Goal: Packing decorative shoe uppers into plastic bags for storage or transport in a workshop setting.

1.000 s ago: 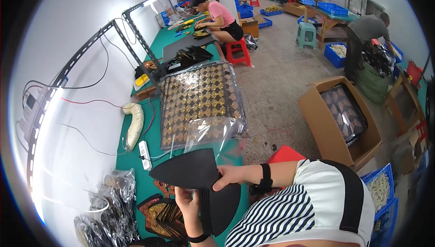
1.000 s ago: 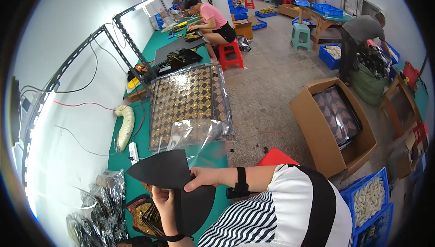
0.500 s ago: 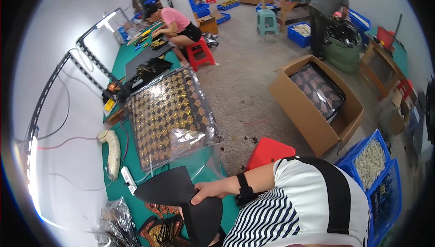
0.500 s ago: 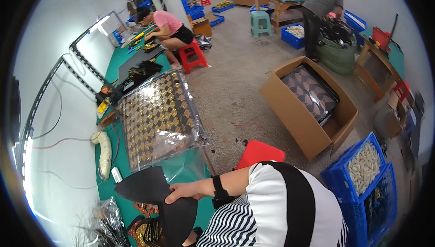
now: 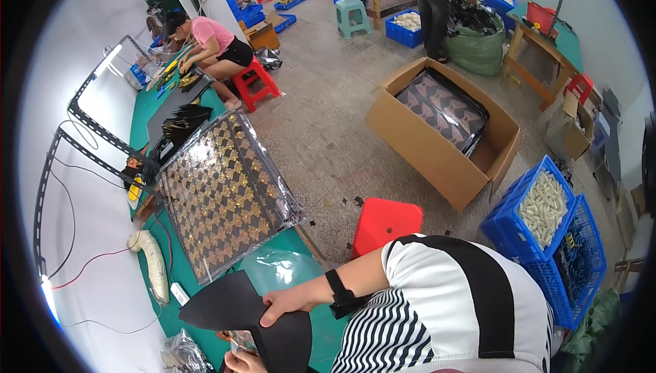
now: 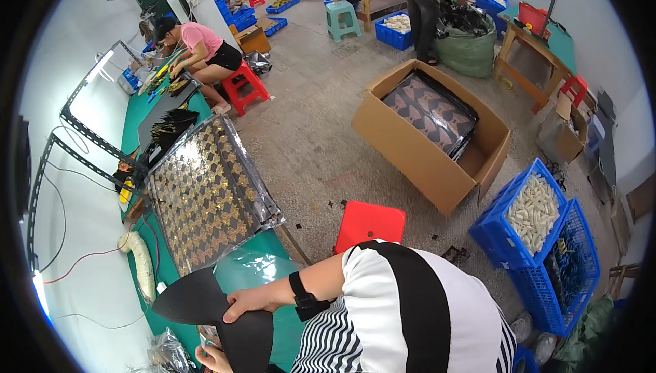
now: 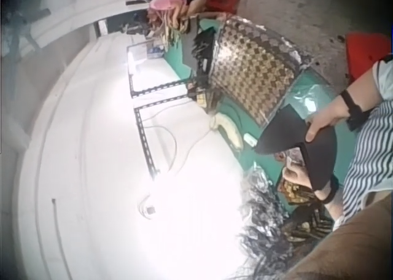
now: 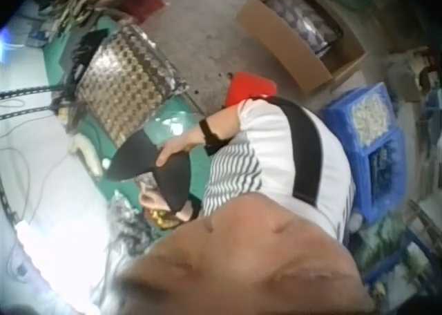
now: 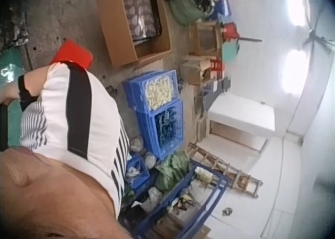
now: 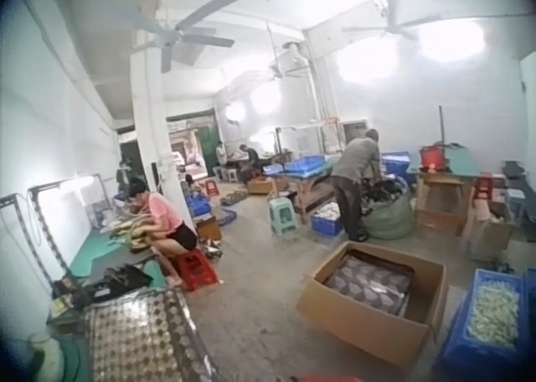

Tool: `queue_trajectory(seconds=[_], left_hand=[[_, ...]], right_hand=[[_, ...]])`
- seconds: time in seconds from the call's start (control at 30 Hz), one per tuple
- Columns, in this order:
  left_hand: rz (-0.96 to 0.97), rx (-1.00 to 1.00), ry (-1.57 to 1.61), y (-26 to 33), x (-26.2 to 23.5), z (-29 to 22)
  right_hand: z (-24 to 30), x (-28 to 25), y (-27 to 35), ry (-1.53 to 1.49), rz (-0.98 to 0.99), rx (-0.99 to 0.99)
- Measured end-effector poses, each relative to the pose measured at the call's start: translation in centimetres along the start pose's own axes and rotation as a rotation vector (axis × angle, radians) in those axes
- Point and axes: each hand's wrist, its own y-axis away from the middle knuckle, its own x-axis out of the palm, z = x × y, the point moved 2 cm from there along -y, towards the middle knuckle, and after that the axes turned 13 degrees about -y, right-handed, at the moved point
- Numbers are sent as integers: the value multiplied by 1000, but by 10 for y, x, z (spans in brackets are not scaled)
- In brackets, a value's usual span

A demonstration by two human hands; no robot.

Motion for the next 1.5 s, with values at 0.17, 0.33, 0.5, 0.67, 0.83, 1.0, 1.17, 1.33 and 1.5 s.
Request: queue_trajectory(seconds=[0.17, 0.33, 0.5, 0.67, 0.83, 1.0, 1.17, 1.33, 1.5], left_hand=[[62, 62, -276, -26, -27, 90], [247, 5, -56, -14, -19, 76], [277, -90, 122, 18, -51, 54], [105, -152, 146, 11, -17, 22], [-231, 93, -429, -5, 5, 9], [-245, 71, -546, -14, 24, 4], [-223, 129, -532, -27, 42, -6], [-166, 252, -591, -27, 57, -34], [-240, 505, -657, -13, 58, -41]], right_hand=[[8, -1, 0, -49, -6, -25], [12, -14, 1, -23, -81, -34], [2, -15, -19, 165, -62, 13], [40, -28, 14, 159, -151, -203], [47, -35, 21, 100, -165, -300], [66, -42, 59, 194, -146, -379], [67, -41, 93, 345, -51, -263], [61, -46, 92, 417, -237, -106], [63, -35, 94, 347, -304, -64]])
